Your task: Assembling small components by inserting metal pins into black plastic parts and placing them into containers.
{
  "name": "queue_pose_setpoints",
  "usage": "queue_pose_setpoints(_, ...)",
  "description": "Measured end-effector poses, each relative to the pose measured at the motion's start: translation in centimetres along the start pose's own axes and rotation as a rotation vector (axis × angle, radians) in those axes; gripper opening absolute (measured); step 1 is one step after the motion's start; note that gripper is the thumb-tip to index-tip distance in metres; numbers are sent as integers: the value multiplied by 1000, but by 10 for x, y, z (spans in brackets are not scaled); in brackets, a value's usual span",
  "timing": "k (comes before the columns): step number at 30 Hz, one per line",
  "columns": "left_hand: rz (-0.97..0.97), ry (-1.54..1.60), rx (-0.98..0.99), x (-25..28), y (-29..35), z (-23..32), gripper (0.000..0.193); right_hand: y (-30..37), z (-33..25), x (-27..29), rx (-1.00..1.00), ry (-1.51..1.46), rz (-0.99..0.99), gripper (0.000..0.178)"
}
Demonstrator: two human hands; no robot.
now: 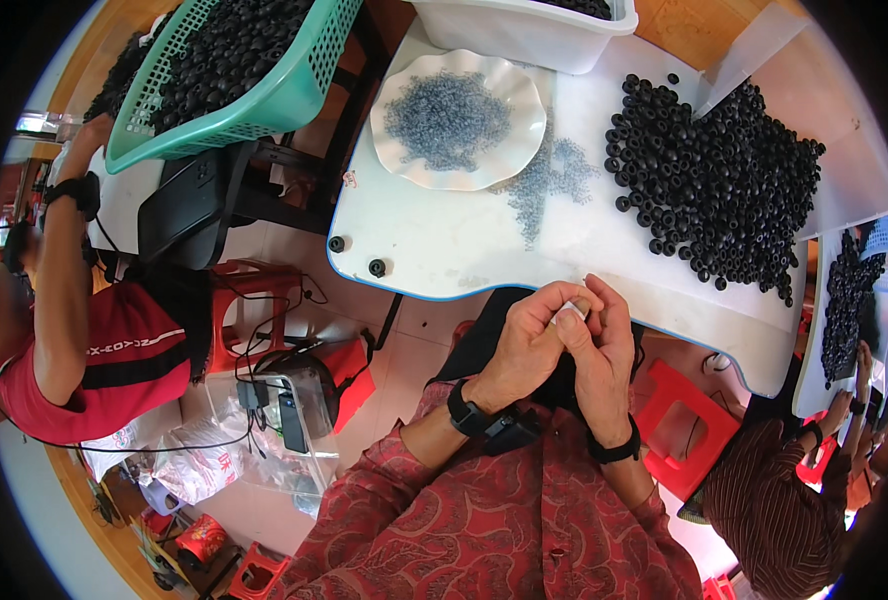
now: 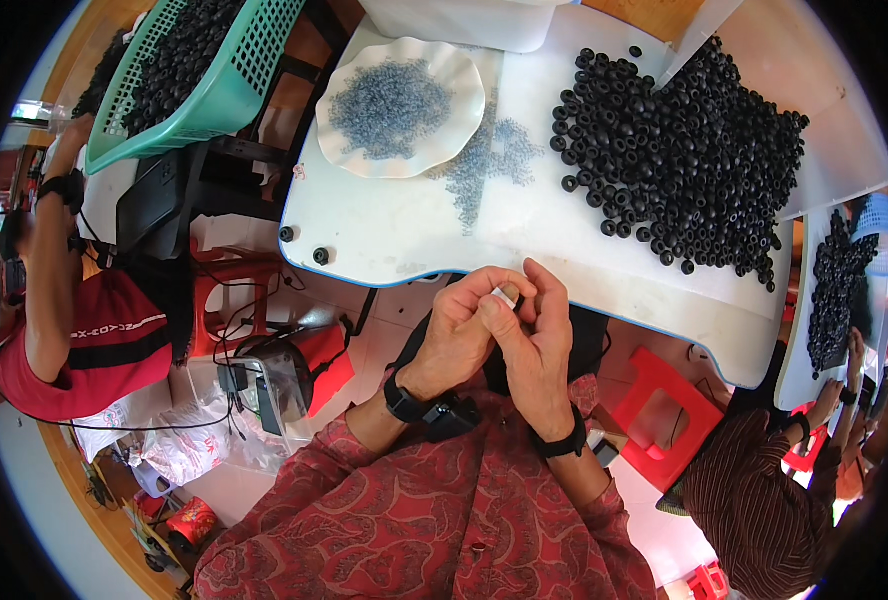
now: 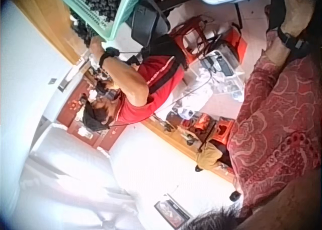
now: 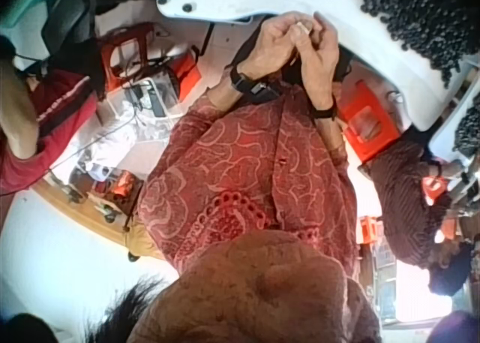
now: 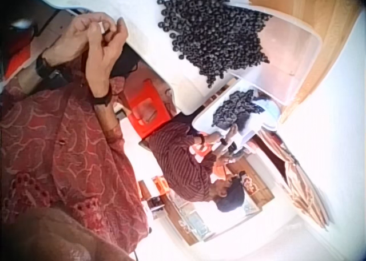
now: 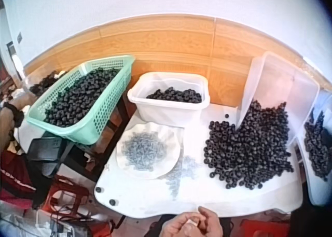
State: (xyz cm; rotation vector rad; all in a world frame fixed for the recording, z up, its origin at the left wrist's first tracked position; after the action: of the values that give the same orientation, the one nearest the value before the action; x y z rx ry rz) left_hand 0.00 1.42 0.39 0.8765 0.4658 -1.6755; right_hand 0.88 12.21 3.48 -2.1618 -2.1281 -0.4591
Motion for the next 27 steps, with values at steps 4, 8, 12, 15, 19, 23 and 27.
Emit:
queue_pose_setpoints(4, -60, 155, 8, -4, -1, 5, 25, 2, -19, 6, 3, 130, -52, 61)
queue_pose_setpoints(8, -96, 344, 9, -8, -2, 9, 25, 3, -16, 8, 187, 177, -13, 64)
queue_pose_setpoints(12, -17, 361, 3, -9, -3, 10, 24, 8, -14, 11, 165, -31, -9, 49)
queue_pose_setpoints(15, 8, 335, 11, -5, -2, 11, 22, 7, -15, 14, 230, -24, 15, 33)
queue_pose_setpoints(19, 86, 208, -21, -8, -1, 7, 20, 6, -19, 15, 275, 6, 55, 18)
queue_pose_setpoints(23, 100, 213, 27, -10, 3, 11, 24, 4, -14, 20, 265, 19, 118, 15)
queue_pose_setpoints(27, 18, 40, -47, -14, 7, 18, 32, 1, -11, 26, 285, 51, 147, 13)
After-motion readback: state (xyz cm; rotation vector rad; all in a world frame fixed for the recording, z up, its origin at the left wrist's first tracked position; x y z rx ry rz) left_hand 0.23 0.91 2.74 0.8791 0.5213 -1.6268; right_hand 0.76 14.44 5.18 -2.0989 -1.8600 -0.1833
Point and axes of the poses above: each hand's wrist, its own y-axis away from the middle knuckle, its own x-axis out of the back of the hand, z = x × y, the point moved 1 cm from there along -y, towards the middle knuckle, and after that the axes turned 10 degrees about y, right-handed, at the moved point
